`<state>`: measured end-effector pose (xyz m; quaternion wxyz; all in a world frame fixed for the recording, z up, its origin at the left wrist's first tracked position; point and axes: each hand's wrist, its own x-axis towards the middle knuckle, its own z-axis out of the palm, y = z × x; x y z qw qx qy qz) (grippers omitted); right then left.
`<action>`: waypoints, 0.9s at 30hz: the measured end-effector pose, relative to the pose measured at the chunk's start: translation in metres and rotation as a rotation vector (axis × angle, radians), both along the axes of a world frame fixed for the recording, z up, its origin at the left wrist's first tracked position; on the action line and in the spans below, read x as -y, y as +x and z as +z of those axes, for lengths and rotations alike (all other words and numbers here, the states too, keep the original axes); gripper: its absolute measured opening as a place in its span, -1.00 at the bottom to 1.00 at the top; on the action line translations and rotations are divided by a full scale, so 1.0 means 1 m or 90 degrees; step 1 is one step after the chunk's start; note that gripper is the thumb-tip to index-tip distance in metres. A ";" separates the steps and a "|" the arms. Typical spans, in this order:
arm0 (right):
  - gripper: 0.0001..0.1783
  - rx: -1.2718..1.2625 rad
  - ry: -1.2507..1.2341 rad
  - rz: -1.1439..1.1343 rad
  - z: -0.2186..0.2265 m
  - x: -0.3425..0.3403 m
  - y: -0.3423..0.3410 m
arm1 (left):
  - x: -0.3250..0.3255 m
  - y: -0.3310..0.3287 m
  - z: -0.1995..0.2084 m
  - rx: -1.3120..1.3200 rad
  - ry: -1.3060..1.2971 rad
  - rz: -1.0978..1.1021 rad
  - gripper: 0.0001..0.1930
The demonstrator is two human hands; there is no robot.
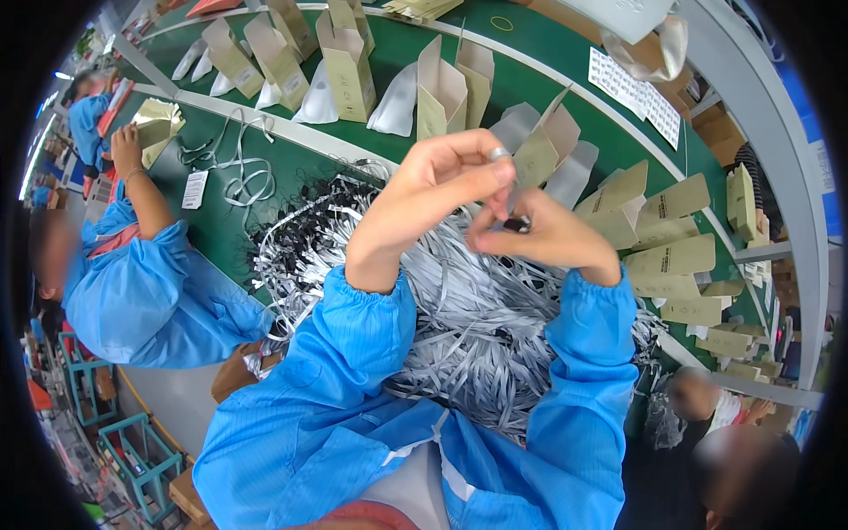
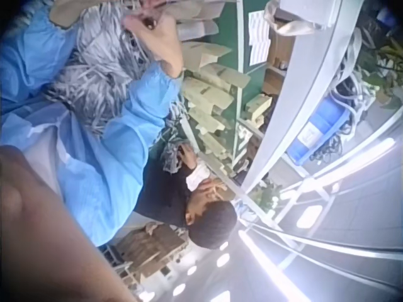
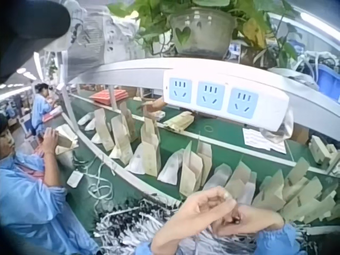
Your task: Manually organizing and bundling wire harnesses using plastic ties and cutting tools at a factory workbench.
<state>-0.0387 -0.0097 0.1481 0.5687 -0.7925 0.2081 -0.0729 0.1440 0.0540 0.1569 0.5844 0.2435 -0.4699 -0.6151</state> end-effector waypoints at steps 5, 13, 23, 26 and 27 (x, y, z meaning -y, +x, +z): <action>-0.61 0.006 0.005 -0.265 0.000 -0.006 -0.024 | 0.009 0.007 -0.007 -0.021 0.007 0.119 -0.75; -0.69 0.631 0.391 -0.816 0.050 -0.013 0.035 | 0.027 -0.035 -0.030 0.097 -0.023 0.132 -0.80; -0.60 0.396 -0.161 -0.499 0.020 0.012 -0.008 | 0.021 -0.052 -0.019 0.093 -0.134 0.174 -0.61; -0.55 0.148 -0.307 -0.595 0.018 -0.006 -0.003 | 0.023 -0.056 -0.015 0.110 -0.154 0.236 -0.63; -0.54 0.127 -0.243 -0.593 0.017 -0.010 -0.004 | 0.024 -0.058 -0.014 0.119 -0.166 0.265 -0.64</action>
